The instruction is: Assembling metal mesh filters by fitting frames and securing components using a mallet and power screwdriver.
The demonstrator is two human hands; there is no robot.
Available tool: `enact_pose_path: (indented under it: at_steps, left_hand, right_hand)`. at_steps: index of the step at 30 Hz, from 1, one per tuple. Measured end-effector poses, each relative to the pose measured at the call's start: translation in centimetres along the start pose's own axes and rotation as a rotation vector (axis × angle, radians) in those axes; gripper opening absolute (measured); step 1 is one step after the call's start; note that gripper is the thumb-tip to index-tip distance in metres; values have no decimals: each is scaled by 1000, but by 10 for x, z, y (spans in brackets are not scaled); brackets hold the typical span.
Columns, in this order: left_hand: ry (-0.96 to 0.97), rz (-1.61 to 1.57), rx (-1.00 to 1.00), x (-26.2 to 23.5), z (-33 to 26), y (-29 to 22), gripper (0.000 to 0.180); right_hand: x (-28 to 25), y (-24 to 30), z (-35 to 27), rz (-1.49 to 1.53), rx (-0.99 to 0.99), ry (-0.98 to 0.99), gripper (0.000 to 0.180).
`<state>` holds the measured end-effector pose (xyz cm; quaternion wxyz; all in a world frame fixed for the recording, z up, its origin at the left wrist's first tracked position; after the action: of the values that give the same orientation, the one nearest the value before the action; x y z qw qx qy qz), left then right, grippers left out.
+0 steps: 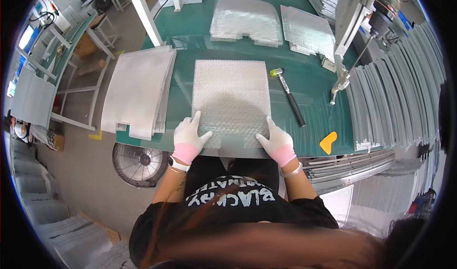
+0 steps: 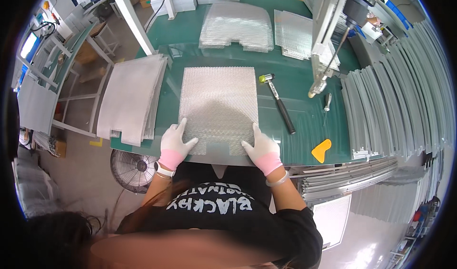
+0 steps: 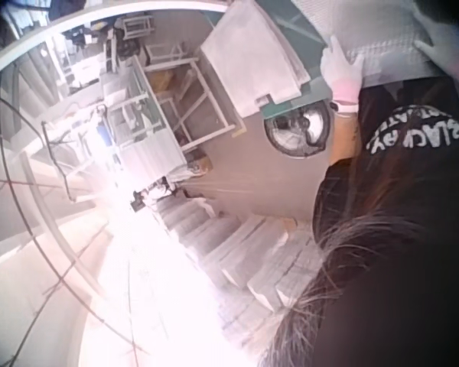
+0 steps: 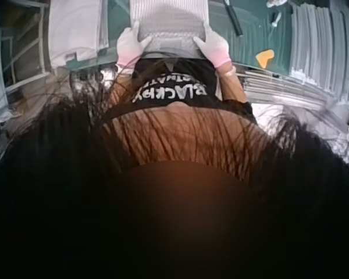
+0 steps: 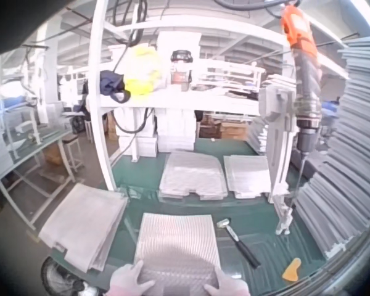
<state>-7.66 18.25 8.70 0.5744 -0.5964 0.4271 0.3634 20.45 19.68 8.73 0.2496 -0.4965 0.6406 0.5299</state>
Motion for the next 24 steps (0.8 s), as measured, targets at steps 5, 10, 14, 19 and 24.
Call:
enact_pose_path:
  at_steps: [5,10,14,19,24]
  left_hand:
    - [0,-29,31,3,4,1,78]
    - [21,-22,-16,-1,4,2,78]
    - [72,15,-130,-14,9,-7,79]
    - [40,156,73,-7,18,-1,78]
    - [55,39,106,6,10,-20,77]
  right_hand:
    - [-7,6,4,-155,40,127,70]
    - [-20,4,14,-261,-146,244,63]
    - [-112,-63,81,-67,-231,-246,38]
    - [-177,-213,174,-320,785,-174,60]
    - [-197,-416,247,-93,969,-866,58]
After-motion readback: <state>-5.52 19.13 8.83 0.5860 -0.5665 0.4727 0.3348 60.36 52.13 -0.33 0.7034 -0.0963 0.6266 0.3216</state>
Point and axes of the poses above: each hand's wrist, its own z-axis towards the middle knuckle, its own x-axis out of the palm, y = z × x, the point moved 7 cm from there along z, towards the middle knuckle, and after that the axes turned 10 degrees about y, right-handed, at the moved point
